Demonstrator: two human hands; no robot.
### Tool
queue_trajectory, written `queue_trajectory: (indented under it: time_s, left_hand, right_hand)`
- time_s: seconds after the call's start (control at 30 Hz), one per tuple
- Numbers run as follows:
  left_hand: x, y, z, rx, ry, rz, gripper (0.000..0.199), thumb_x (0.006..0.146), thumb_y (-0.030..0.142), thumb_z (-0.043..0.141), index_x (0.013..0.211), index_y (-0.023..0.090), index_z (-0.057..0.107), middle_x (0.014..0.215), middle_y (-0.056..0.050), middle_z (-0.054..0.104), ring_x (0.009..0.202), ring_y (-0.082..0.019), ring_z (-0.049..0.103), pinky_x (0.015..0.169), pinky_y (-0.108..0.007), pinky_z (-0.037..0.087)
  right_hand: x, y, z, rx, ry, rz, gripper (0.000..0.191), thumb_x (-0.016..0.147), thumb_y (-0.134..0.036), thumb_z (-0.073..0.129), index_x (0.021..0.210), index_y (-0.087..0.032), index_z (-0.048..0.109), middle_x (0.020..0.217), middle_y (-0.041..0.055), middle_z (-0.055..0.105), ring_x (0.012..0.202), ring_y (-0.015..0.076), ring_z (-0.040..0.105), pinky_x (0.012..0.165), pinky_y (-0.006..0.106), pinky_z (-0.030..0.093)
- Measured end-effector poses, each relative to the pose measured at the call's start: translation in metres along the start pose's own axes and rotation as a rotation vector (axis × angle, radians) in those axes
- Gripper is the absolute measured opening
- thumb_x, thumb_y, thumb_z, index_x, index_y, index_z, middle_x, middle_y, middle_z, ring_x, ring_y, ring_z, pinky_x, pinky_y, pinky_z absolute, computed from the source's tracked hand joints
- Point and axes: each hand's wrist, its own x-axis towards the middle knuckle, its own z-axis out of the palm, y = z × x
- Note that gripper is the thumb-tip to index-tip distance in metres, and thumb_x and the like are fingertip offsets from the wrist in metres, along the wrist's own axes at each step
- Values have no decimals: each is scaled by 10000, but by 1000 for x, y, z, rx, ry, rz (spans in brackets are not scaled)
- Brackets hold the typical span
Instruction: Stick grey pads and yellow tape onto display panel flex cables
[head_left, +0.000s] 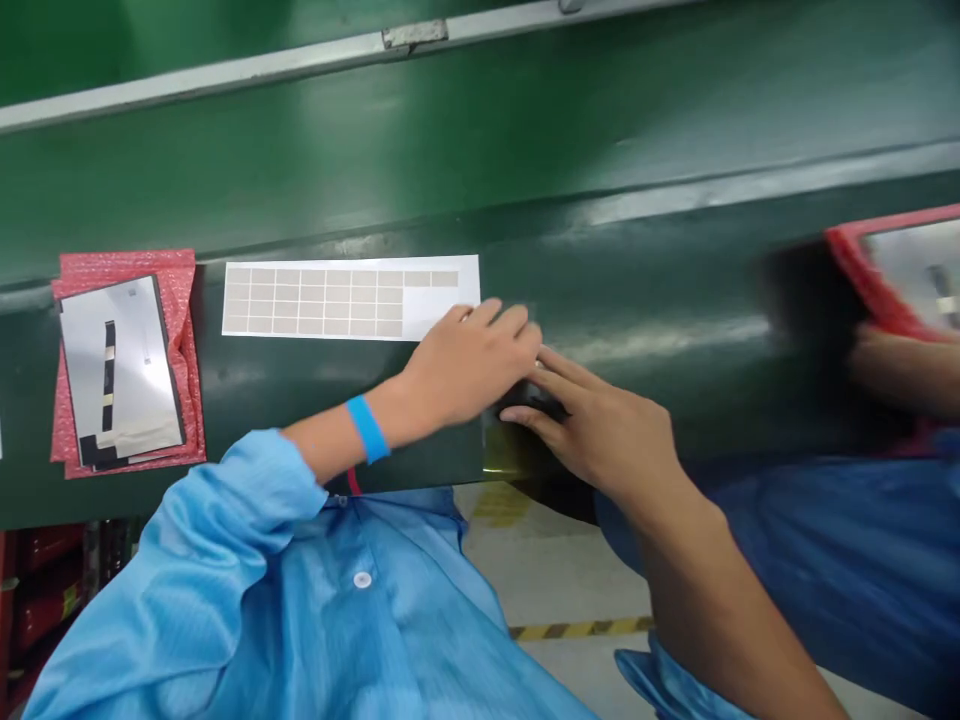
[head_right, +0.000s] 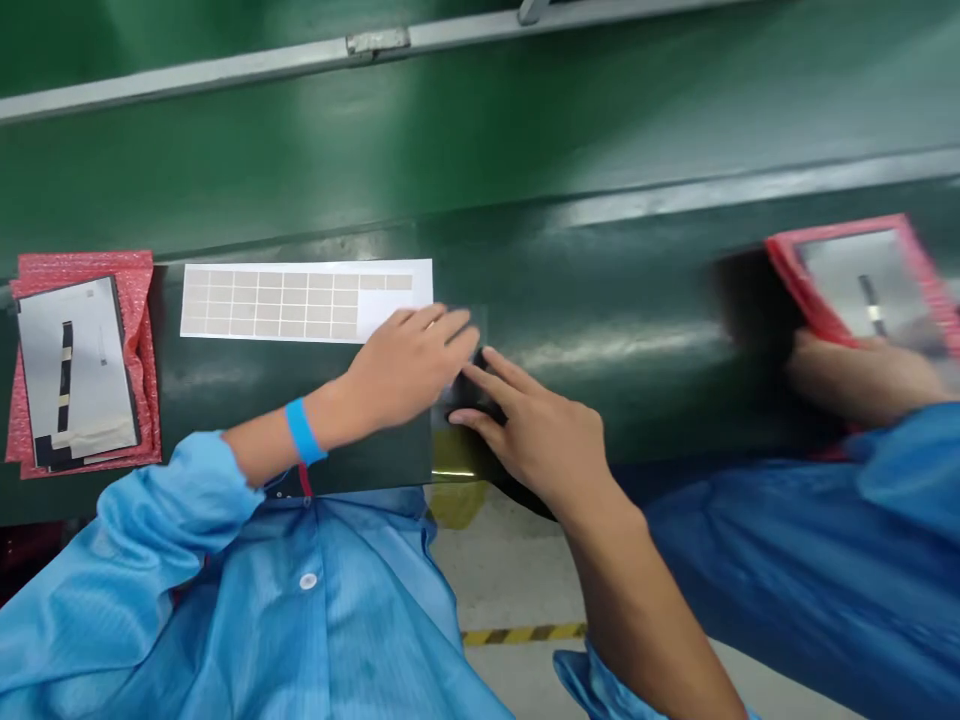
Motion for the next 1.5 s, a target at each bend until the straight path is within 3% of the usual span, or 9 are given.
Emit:
queue_trajectory:
  time_s: [0.1,0.2,0.47,0.63,0.8,1.0,1.13,1.33,1.5]
  left_hand:
    - [44,-8,19,25,-4,-60,321,1011,47,408,1186,75,675,1203,-160,649,1181,-331,579,897,-422,420]
    - [62,-6,28,-19,-45,-148,271,988,43,489,1080,116,733,1185,-158,652,1183,-330,578,927,-428,405]
    - [61,4,16,-105,-26,-236,229,971,55,515,930,105,735,1068,-189,690,1101,-322,638,930,-460,445]
    - [60,-2,3,-214,38,-252,114,941,96,587,907,160,675,915,-106,723,874,-256,695,763,-362,473]
    - [20,-23,-50,-373,173,-394,73,983,198,543,945,235,593,837,-13,713,755,-204,675,655,-318,449]
    - [-49,-88,-94,-664,591,-718,62,871,265,635,887,230,586,809,10,673,744,-187,687,681,-305,490]
    - [-87,-122,-94,-617,721,-869,224,834,248,685,1018,209,564,874,4,659,771,-163,683,703,-281,508]
    - [-129,-164,-68,-406,605,-1042,377,814,171,756,1142,163,569,766,23,653,751,-153,648,704,-272,465]
    - [-133,-177,-58,-315,495,-1057,394,882,199,743,1231,182,560,804,19,674,793,-168,669,735,-288,482]
  right_hand:
    - [-2,11,1,14,-25,-50,470,959,-431,693,1416,-332,658,1547,-11,519,1037,296,709,677,358,507]
    - [-12,20,10,30,36,-13,420,989,-450,650,1384,-311,681,1525,-2,543,1015,294,720,663,378,529]
    - [-11,-4,11,199,24,164,407,1009,-345,634,1411,-285,651,1562,29,497,1241,282,658,961,404,577]
    - [4,-9,-4,407,54,312,674,917,-356,734,1545,-266,506,1499,84,565,1261,314,635,1020,457,529]
    - [3,3,-15,724,33,254,359,854,-373,726,1165,-196,738,1060,55,745,968,234,695,874,341,517]
    - [40,6,-51,782,-61,82,226,814,-388,693,810,-169,749,784,25,698,754,179,622,694,272,438]
    - [90,-10,-64,828,-52,-5,211,813,-358,692,787,-153,737,767,32,686,732,168,590,688,268,412]
    - [170,-54,-47,700,-65,25,98,822,-192,687,747,-134,712,688,23,648,639,139,522,633,278,345]
    - [189,-64,-34,640,-117,59,66,839,-167,702,801,-122,732,724,25,665,673,142,538,649,283,361]
